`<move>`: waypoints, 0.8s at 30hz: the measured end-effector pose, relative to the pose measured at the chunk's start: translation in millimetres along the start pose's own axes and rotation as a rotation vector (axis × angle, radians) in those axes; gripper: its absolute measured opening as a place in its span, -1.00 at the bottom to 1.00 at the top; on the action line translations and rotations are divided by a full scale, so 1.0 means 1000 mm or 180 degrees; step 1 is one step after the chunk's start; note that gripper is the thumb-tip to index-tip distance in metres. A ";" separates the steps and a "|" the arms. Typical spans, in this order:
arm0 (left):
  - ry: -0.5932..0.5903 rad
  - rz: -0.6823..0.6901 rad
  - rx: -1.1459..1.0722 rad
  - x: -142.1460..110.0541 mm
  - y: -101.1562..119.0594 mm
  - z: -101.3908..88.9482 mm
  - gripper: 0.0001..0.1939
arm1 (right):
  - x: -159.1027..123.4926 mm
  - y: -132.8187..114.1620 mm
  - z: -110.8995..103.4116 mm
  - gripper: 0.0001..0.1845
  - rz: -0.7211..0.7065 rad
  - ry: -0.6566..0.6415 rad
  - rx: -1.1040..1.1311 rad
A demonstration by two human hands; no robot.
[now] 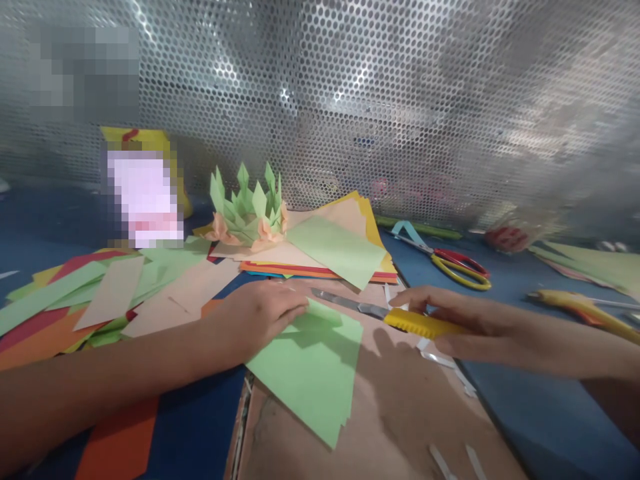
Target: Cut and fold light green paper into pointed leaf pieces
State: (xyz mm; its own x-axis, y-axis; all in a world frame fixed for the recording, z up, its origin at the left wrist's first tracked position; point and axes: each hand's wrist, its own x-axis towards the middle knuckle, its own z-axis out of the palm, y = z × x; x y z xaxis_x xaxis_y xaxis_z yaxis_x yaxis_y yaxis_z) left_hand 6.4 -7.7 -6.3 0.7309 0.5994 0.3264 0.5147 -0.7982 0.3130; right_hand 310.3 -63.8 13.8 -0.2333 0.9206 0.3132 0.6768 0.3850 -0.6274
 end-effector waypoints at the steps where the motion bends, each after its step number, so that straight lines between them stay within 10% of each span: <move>1: 0.0074 -0.0078 -0.0005 0.000 -0.002 0.000 -0.73 | -0.001 -0.002 0.002 -0.68 -0.0004 0.0006 0.0014; 5: 0.0104 -0.0320 -0.0023 -0.002 -0.007 0.002 -0.76 | 0.007 -0.013 -0.004 -0.67 0.0030 -0.0305 0.0177; 9: 0.0038 -0.0322 -0.0087 -0.003 -0.007 0.001 -0.75 | 0.025 -0.015 -0.023 -0.66 0.0102 -0.2258 0.0672; 11: 0.0041 -0.0318 -0.0003 -0.002 -0.005 0.001 -0.74 | 0.031 -0.012 -0.027 -0.65 0.0141 -0.2561 0.0598; 24: -0.0002 0.0518 0.0683 -0.004 -0.002 0.013 -0.69 | 0.014 -0.012 -0.007 -0.42 -0.0371 -0.2269 -0.1542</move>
State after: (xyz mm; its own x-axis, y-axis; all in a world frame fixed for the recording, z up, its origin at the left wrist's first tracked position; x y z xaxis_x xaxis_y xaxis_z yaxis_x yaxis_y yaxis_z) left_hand 8.5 -9.6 -19.7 0.8120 0.4622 0.3563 0.4737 -0.8786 0.0602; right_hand 304.1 -55.9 30.4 -0.5916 0.7609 -0.2664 0.8062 0.5583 -0.1958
